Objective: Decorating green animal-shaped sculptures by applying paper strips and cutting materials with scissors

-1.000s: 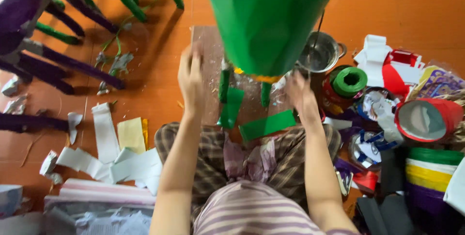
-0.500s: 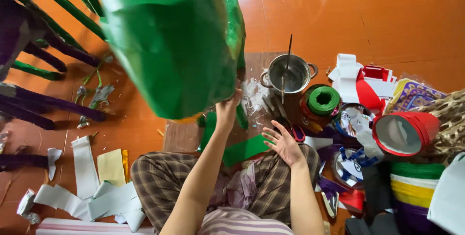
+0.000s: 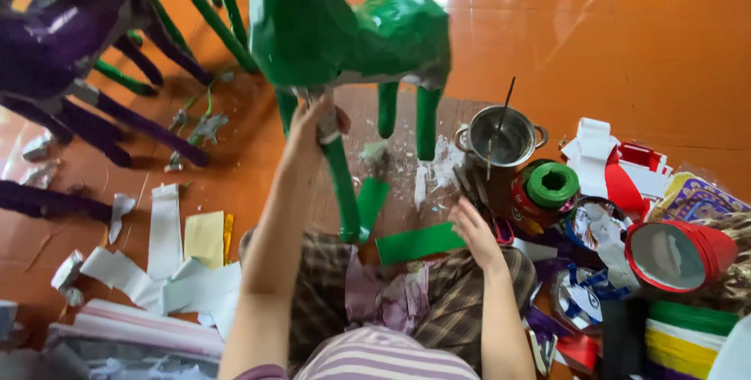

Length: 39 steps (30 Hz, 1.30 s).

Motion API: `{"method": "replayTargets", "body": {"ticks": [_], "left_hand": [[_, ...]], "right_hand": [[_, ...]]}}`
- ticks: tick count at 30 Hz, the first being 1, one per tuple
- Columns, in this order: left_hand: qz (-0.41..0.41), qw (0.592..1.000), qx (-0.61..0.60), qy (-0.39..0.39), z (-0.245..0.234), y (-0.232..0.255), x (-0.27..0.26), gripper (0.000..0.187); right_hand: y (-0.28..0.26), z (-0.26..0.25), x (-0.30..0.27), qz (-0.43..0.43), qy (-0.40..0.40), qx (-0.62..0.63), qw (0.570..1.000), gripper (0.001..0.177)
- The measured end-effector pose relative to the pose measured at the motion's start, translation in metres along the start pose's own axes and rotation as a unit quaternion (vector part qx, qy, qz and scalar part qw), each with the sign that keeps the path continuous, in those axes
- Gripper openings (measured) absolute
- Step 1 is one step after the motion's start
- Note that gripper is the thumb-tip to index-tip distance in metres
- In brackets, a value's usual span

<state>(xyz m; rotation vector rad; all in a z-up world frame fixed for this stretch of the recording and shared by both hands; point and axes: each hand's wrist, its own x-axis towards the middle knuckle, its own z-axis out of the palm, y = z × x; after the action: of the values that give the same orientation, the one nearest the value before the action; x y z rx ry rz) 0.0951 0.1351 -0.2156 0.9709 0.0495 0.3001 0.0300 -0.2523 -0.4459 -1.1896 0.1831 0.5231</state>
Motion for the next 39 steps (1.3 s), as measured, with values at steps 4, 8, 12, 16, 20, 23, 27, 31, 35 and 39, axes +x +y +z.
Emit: {"method": "replayTargets", "body": {"ticks": [4, 8, 12, 16, 20, 23, 27, 31, 35, 39], "left_hand": [[-0.08, 0.995, 0.056, -0.007, 0.008, 0.06, -0.025, 0.047], [-0.157, 0.987, 0.026, -0.004, 0.035, 0.1, -0.044, 0.043], [-0.227, 0.97, 0.062, -0.065, 0.03, 0.098, -0.023, 0.061], [-0.22, 0.904, 0.308, -0.198, 0.037, 0.133, 0.025, 0.067], [0.073, 0.8, 0.582, -0.127, -0.004, 0.175, 0.037, 0.051], [0.09, 0.808, 0.582, -0.008, -0.058, 0.217, -0.018, 0.06], [0.188, 0.829, 0.518, 0.094, -0.154, 0.259, -0.129, 0.029], [0.126, 0.819, 0.512, 0.226, -0.265, 0.249, -0.27, 0.02], [-0.024, 0.694, 0.528, 0.488, -0.388, 0.174, -0.443, 0.029], [-0.115, 0.529, 0.631, 0.555, -0.437, 0.095, -0.575, 0.033]], "right_hand": [[0.009, 0.028, 0.037, -0.154, -0.063, -0.071, 0.983, 0.109], [-0.002, 0.092, 0.001, -0.081, -0.122, -0.067, 0.987, 0.095], [0.045, 0.126, -0.029, -0.067, -0.116, -0.069, 0.989, 0.043], [0.028, 0.161, -0.042, -0.05, -0.259, 0.097, 0.96, 0.056], [0.026, 0.151, 0.002, 0.007, -0.141, 0.203, 0.969, 0.043], [-0.011, 0.17, 0.025, 0.049, -0.138, 0.261, 0.954, 0.043], [-0.051, 0.191, 0.067, 0.103, -0.172, 0.278, 0.939, 0.044], [-0.04, 0.179, 0.115, 0.179, -0.109, 0.221, 0.953, 0.033], [-0.031, 0.17, 0.125, 0.192, -0.04, 0.111, 0.974, 0.033], [-0.031, 0.157, 0.121, 0.191, -0.016, 0.034, 0.981, 0.055]]}}
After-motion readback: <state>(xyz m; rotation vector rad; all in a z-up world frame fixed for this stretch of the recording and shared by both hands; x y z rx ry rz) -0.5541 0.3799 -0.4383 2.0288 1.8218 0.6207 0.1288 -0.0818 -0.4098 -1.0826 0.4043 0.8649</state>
